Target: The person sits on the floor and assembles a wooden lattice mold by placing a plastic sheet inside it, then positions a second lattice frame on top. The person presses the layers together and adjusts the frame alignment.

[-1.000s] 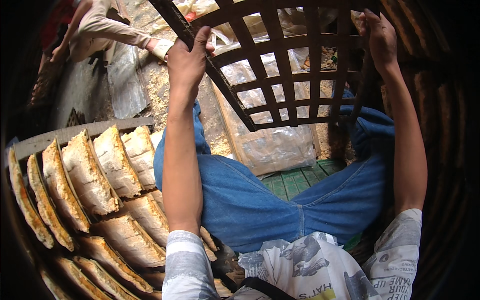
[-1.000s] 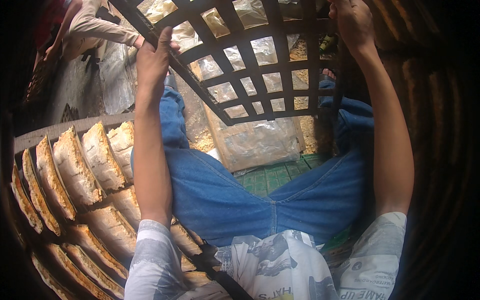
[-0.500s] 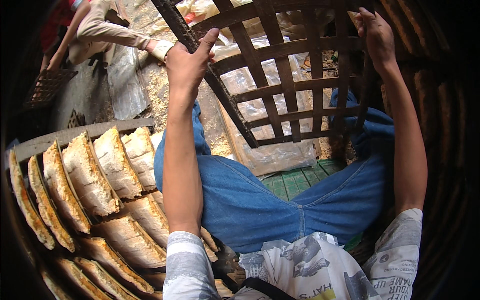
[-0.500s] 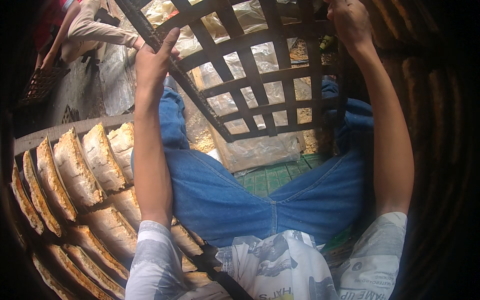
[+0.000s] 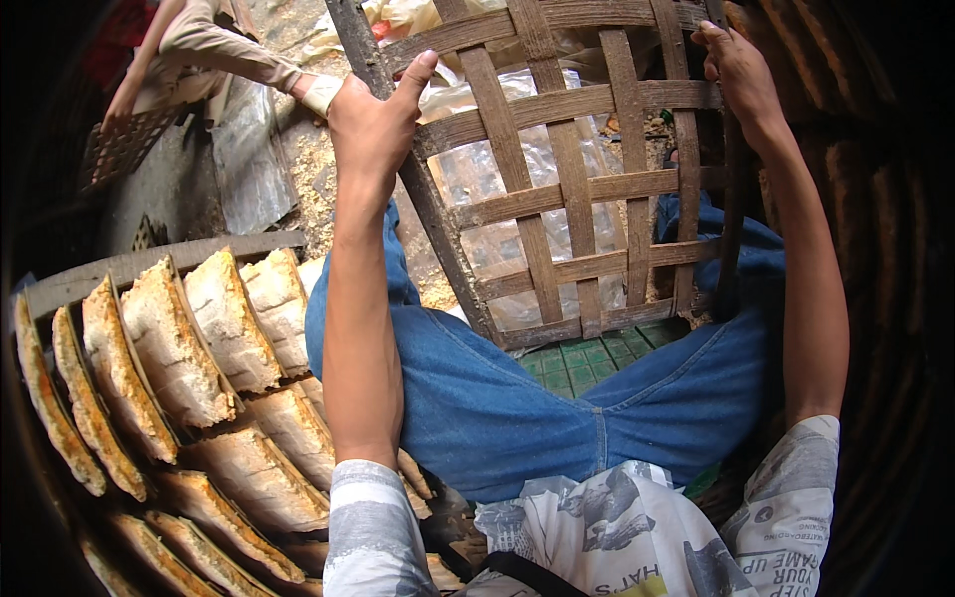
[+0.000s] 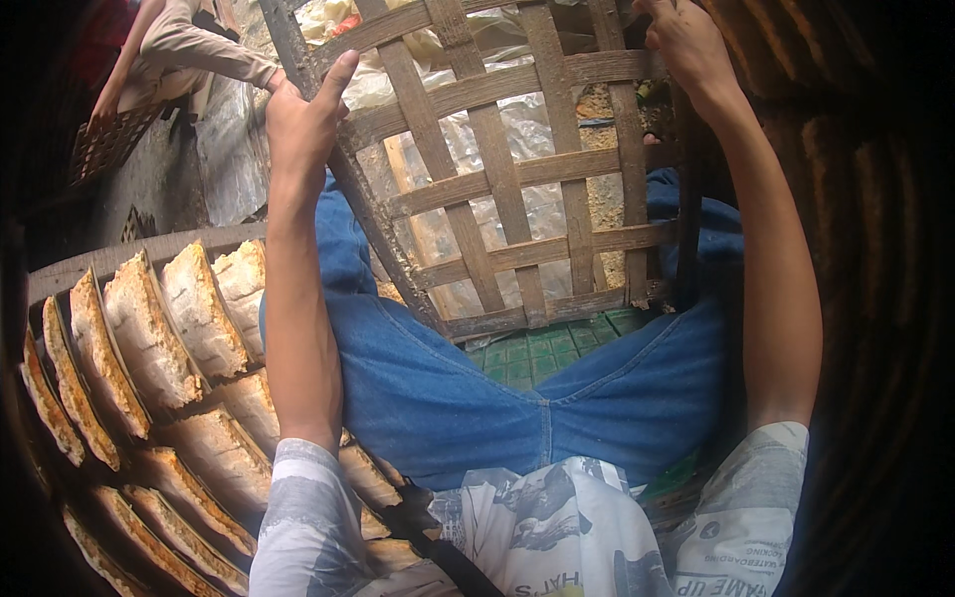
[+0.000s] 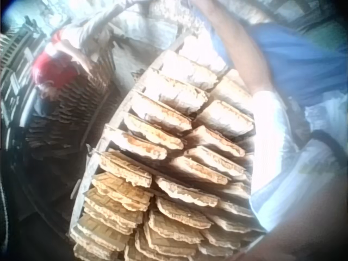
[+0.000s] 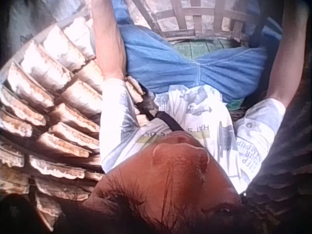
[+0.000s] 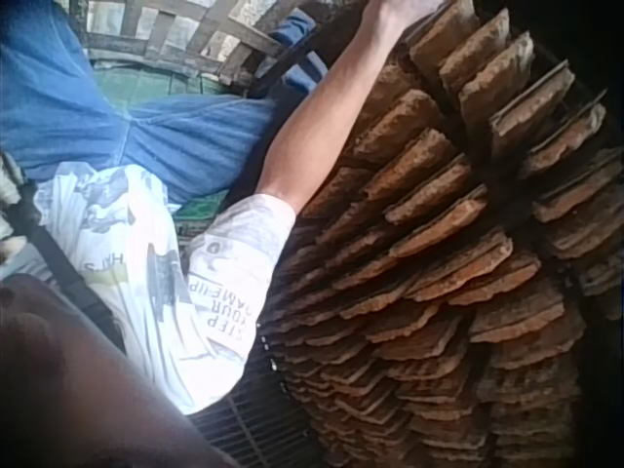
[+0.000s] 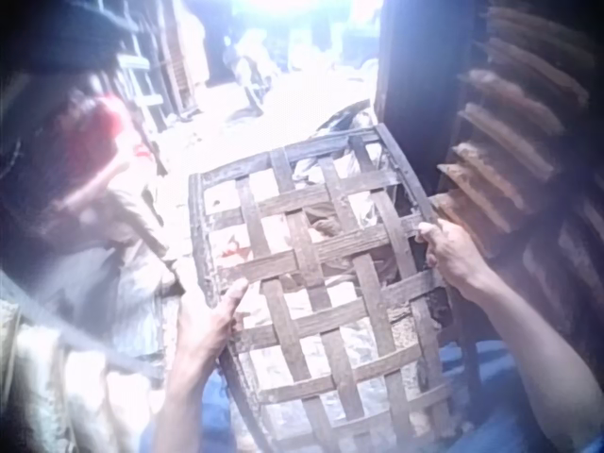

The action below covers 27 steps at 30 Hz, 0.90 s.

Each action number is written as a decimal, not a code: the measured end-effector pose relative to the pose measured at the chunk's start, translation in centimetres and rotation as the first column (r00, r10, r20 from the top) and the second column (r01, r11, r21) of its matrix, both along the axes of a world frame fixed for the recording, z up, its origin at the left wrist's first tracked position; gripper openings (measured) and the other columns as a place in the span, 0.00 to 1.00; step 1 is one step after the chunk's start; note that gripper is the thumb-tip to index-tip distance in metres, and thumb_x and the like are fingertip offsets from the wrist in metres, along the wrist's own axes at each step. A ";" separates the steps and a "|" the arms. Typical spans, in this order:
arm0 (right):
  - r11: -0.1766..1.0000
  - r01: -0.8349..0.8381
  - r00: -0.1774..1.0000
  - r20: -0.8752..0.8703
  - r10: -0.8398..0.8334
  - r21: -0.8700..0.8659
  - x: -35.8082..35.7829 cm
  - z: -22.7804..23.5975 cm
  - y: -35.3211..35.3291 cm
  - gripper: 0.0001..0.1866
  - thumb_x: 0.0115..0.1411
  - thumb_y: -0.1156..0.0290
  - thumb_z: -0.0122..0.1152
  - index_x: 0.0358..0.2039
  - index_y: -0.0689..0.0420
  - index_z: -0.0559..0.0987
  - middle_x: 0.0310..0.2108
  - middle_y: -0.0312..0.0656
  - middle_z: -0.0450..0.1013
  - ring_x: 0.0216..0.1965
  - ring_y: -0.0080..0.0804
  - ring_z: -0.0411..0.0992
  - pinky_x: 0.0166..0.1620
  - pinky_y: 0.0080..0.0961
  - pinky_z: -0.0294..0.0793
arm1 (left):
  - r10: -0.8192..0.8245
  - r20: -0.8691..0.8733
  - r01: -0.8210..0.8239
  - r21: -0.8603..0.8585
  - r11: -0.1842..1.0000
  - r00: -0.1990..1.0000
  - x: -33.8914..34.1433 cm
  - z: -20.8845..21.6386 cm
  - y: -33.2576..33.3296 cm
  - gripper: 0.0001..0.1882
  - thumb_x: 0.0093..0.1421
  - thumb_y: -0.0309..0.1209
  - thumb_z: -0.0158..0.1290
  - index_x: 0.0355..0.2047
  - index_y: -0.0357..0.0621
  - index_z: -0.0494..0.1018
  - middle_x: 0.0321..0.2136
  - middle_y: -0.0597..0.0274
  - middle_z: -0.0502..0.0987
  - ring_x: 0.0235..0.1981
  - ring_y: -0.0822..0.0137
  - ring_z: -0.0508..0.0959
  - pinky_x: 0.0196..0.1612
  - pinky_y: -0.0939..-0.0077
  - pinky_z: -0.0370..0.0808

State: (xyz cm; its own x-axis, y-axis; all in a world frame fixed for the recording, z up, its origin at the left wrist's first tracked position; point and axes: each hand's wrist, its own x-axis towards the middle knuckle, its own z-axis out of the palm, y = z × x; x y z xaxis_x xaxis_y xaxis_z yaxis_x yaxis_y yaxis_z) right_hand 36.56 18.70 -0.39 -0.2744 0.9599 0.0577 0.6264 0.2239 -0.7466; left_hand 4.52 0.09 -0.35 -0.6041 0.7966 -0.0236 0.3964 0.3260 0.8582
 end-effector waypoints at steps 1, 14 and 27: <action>1.000 -0.003 1.000 0.003 0.003 -0.004 0.0 -0.1 0.1 0.26 0.67 0.47 0.48 0.42 0.58 0.79 0.21 0.29 0.63 0.26 0.19 0.60 0.34 0.20 0.59 | 0.000 0.005 0.000 -0.006 1.000 1.000 0.0 0.1 0.0 0.29 0.53 0.53 0.64 0.39 0.37 0.74 0.23 0.65 0.75 0.24 0.75 0.73 0.31 0.78 0.72; 0.993 -0.029 0.999 0.034 0.033 -0.115 0.2 -0.7 0.0 0.28 0.67 0.43 0.46 0.41 0.59 0.76 0.26 0.32 0.62 0.30 0.21 0.60 0.38 0.18 0.60 | -0.008 0.106 0.002 0.057 0.998 0.994 -0.6 -0.6 0.0 0.24 0.53 0.47 0.65 0.31 0.35 0.76 0.20 0.63 0.77 0.21 0.75 0.74 0.27 0.78 0.71; 0.994 -0.011 0.987 0.161 0.029 -0.110 0.1 -0.4 -0.7 0.32 0.66 0.38 0.43 0.44 0.59 0.75 0.26 0.35 0.63 0.31 0.25 0.61 0.40 0.22 0.61 | 0.008 0.038 -0.006 -0.046 0.999 0.999 -1.2 -0.9 -0.1 0.29 0.51 0.51 0.65 0.32 0.32 0.77 0.21 0.58 0.78 0.22 0.71 0.77 0.29 0.75 0.73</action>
State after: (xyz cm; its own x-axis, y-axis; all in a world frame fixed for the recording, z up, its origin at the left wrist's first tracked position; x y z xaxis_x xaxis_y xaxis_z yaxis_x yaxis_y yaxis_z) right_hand 36.65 17.96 -0.77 -0.2905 0.9523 -0.0933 0.7373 0.1606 -0.6562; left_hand 3.30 -0.02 -1.26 -0.6076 0.7899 -0.0829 0.3613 0.3679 0.8568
